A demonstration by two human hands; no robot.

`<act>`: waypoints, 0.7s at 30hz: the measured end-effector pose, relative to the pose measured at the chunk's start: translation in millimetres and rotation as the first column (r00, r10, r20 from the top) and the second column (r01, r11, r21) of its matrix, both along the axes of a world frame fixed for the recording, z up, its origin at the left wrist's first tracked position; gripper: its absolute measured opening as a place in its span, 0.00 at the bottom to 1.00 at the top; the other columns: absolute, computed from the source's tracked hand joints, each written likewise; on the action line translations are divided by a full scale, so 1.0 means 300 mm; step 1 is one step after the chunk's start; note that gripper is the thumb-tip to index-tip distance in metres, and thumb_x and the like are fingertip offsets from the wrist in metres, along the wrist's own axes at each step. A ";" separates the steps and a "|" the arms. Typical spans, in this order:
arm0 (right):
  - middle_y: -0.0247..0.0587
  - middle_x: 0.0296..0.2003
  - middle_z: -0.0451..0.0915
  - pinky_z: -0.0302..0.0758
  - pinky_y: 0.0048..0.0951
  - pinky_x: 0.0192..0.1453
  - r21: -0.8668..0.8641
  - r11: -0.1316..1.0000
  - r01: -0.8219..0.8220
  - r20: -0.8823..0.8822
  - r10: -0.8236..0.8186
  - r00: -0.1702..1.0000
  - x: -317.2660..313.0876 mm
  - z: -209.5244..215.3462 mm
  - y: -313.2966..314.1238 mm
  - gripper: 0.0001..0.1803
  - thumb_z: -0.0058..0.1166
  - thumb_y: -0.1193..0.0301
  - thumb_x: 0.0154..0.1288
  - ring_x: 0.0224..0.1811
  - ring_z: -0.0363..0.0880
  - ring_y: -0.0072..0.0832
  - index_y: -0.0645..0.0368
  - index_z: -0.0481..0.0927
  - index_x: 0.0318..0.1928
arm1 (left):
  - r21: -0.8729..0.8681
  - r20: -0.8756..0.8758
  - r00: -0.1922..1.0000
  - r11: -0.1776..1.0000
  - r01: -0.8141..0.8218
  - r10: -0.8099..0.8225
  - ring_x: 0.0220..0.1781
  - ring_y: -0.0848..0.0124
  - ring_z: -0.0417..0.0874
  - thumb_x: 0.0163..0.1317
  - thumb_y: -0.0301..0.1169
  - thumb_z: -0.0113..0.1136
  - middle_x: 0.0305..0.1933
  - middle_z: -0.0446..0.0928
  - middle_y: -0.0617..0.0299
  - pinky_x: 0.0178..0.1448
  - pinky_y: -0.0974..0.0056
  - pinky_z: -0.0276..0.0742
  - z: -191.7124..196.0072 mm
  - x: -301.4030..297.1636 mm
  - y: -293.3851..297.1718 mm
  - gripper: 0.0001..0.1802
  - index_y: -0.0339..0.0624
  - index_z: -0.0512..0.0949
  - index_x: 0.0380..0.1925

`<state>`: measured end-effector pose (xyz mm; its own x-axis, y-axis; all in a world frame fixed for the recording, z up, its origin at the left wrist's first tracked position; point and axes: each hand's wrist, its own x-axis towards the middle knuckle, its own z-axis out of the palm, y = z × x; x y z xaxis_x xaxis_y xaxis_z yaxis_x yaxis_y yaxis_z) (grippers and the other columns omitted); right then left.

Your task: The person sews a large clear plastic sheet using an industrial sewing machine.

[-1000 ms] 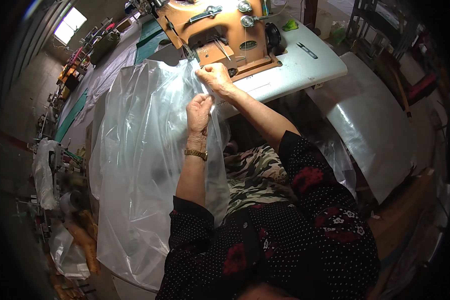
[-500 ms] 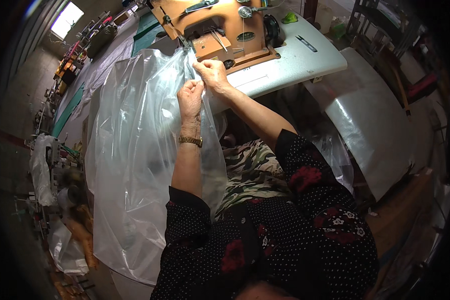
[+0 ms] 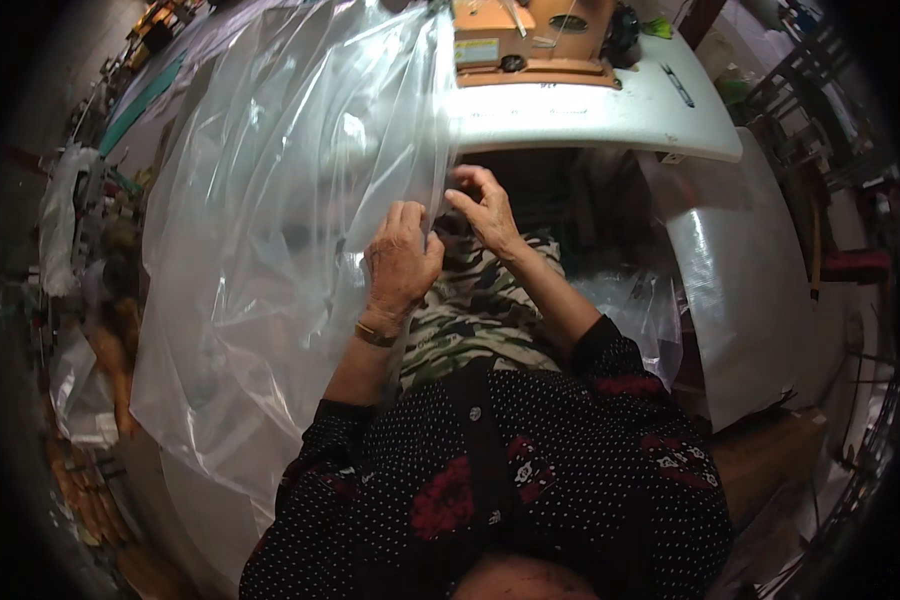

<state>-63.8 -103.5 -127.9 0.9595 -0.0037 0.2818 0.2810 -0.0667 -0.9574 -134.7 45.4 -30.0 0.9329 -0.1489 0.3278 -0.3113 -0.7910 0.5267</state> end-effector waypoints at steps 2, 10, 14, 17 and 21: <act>0.45 0.44 0.76 0.72 0.36 0.50 -0.174 0.973 0.149 -0.010 -0.153 0.988 -0.028 -0.019 0.040 0.24 0.62 0.59 0.58 0.49 0.74 0.37 0.60 0.78 0.51 | 0.096 -0.051 0.998 0.995 -0.020 0.025 0.42 0.49 0.77 0.50 0.25 0.54 0.39 0.72 0.50 0.45 0.48 0.72 -0.037 -0.056 0.051 0.10 0.38 0.72 0.34; 0.27 0.28 0.74 0.68 0.22 0.37 0.234 0.954 -0.185 -0.199 0.233 0.952 0.029 -0.195 0.082 0.13 0.60 0.64 0.65 0.31 0.68 0.16 0.61 0.77 0.35 | 0.037 0.027 0.995 0.994 -0.102 0.101 0.42 0.48 0.80 0.52 0.19 0.49 0.40 0.78 0.49 0.44 0.52 0.75 -0.057 -0.112 0.162 0.18 0.37 0.76 0.45; 0.28 0.28 0.76 0.66 0.21 0.32 0.188 0.969 -0.160 -0.179 0.194 0.965 -0.088 -0.141 0.017 0.11 0.54 0.64 0.69 0.29 0.66 0.15 0.60 0.76 0.34 | 0.064 0.041 0.987 0.985 -0.157 0.155 0.41 0.52 0.81 0.52 0.18 0.49 0.38 0.79 0.53 0.45 0.54 0.75 0.006 -0.124 0.227 0.17 0.37 0.77 0.42; 0.40 0.35 0.83 0.78 0.28 0.47 0.215 0.930 -0.299 -0.186 0.340 0.922 -0.272 0.048 -0.058 0.11 0.46 0.67 0.73 0.39 0.81 0.23 0.61 0.72 0.35 | 0.225 0.152 0.984 0.967 -0.121 0.088 0.41 0.54 0.80 0.51 0.18 0.50 0.36 0.78 0.53 0.48 0.54 0.73 0.060 -0.145 0.262 0.18 0.38 0.77 0.43; 0.39 0.34 0.82 0.79 0.28 0.48 0.294 0.882 -0.367 -0.101 0.411 0.906 -0.369 0.273 -0.098 0.09 0.46 0.68 0.75 0.38 0.81 0.23 0.62 0.72 0.38 | 0.155 0.217 0.975 0.988 0.022 -0.055 0.39 0.55 0.78 0.52 0.19 0.54 0.32 0.77 0.54 0.51 0.54 0.72 0.158 -0.157 0.174 0.17 0.39 0.78 0.45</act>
<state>-174.3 -132.8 -45.9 0.9299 0.3264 0.1696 0.0779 0.2758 -0.9581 -181.9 97.6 17.4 0.8332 -0.2466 0.4949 -0.4377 -0.8411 0.3177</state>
